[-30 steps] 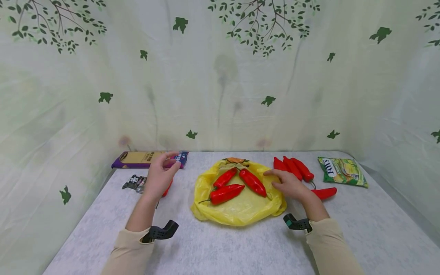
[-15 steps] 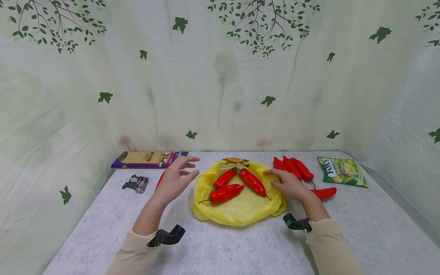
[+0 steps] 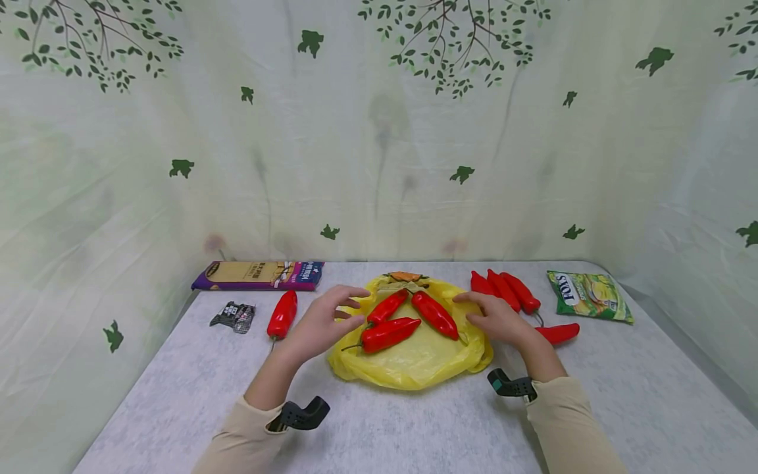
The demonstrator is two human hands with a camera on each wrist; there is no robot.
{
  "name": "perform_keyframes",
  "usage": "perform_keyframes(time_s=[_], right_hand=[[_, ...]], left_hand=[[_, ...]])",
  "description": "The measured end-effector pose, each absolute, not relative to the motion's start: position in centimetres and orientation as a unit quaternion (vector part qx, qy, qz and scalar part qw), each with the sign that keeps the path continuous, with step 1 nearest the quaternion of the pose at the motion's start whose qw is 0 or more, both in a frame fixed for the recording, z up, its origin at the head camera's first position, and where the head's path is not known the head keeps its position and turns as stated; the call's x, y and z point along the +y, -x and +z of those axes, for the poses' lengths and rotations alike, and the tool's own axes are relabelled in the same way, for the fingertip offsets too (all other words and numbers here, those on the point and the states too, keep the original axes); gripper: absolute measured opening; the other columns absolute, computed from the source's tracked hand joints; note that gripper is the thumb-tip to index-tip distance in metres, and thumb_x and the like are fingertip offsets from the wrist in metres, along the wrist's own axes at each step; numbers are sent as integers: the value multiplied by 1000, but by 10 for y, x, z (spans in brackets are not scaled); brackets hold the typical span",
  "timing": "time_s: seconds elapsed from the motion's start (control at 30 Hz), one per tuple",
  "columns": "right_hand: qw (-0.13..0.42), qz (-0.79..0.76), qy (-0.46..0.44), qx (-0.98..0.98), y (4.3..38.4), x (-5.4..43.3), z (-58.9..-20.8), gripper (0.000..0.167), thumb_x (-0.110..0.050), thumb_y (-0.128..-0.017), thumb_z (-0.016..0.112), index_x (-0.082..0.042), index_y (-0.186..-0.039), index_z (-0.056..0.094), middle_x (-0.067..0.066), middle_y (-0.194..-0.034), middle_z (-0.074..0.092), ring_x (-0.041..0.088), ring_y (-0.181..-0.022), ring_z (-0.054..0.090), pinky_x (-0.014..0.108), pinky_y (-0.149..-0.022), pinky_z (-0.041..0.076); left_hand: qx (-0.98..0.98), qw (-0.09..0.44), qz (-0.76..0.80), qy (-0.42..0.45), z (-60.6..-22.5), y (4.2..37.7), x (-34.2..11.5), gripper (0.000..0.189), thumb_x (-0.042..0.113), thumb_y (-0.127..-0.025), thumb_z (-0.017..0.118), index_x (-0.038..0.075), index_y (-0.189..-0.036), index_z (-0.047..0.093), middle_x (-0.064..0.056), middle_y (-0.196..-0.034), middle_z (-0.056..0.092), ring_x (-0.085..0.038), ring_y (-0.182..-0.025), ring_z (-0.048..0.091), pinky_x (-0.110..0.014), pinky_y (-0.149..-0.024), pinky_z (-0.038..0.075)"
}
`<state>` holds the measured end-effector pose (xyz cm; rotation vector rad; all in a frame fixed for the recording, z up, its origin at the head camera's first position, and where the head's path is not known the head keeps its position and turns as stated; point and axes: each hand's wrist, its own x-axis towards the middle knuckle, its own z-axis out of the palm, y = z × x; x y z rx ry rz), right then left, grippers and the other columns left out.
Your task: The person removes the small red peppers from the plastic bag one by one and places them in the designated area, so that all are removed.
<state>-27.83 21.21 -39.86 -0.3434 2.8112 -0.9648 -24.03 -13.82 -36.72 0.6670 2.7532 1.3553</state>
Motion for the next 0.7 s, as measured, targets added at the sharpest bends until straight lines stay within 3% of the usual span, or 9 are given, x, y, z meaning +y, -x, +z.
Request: perform_keyframes(time_s=[0.27, 0.7], right_hand=[[72, -322, 118, 937, 278, 212, -399, 41, -14, -94, 64, -16, -135, 60, 15, -141, 57, 31, -122, 54, 46, -97, 56], [72, -319, 123, 937, 280, 212, -401, 40, -13, -94, 63, -16, -135, 61, 15, -141, 57, 32, -123, 54, 48, -99, 55]], left_hand=[[871, 31, 420, -252, -373, 239, -133, 44, 15, -92, 71, 13, -134, 60, -13, -133, 61, -33, -120, 62, -47, -98, 56], [878, 62, 394, -264, -386, 239, -123, 42, 15, -91, 72, 13, -132, 62, -11, -130, 64, -30, -119, 60, -49, -99, 55]])
